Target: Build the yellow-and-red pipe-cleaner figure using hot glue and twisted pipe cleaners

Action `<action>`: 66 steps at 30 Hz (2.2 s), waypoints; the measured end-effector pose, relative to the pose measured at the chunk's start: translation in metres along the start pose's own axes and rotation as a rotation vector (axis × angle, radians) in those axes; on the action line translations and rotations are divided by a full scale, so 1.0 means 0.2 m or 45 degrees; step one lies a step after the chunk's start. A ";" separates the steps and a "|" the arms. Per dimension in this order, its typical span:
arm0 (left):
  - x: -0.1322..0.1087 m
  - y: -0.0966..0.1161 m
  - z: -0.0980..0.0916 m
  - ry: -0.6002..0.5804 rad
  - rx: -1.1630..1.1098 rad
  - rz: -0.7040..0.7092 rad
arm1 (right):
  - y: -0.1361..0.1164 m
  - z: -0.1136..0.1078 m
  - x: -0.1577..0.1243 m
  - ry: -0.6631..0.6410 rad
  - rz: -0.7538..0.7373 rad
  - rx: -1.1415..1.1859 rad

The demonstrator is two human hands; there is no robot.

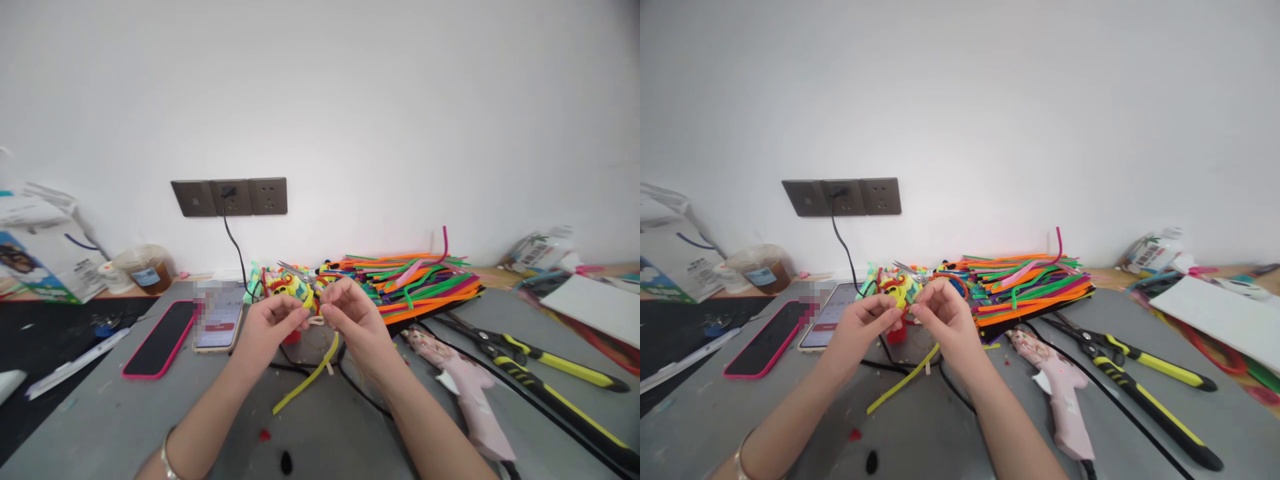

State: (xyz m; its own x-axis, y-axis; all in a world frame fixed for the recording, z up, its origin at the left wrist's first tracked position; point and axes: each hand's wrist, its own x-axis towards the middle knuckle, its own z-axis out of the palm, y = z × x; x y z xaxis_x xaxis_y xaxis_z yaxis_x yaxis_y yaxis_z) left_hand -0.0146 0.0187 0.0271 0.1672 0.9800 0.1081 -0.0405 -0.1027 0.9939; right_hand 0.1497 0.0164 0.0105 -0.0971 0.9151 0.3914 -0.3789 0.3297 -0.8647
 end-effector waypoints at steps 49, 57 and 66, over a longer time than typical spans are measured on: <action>-0.02 -0.03 -0.05 0.060 0.682 0.986 | -0.02 -0.03 0.01 -0.157 0.193 -0.110; -0.02 0.00 -0.04 0.175 0.858 1.292 | -0.03 -0.03 0.01 -0.230 0.066 -0.195; -0.02 0.00 -0.07 0.191 0.960 1.332 | -0.02 -0.01 0.01 -0.214 0.039 -0.140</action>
State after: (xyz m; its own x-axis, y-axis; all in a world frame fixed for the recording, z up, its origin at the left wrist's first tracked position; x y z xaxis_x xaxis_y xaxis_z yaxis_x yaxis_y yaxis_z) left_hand -0.0286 0.0167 0.0263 0.2805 0.3810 0.8810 0.4852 -0.8482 0.2124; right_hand 0.1533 0.0170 0.0127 -0.2625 0.8766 0.4032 -0.2716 0.3338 -0.9026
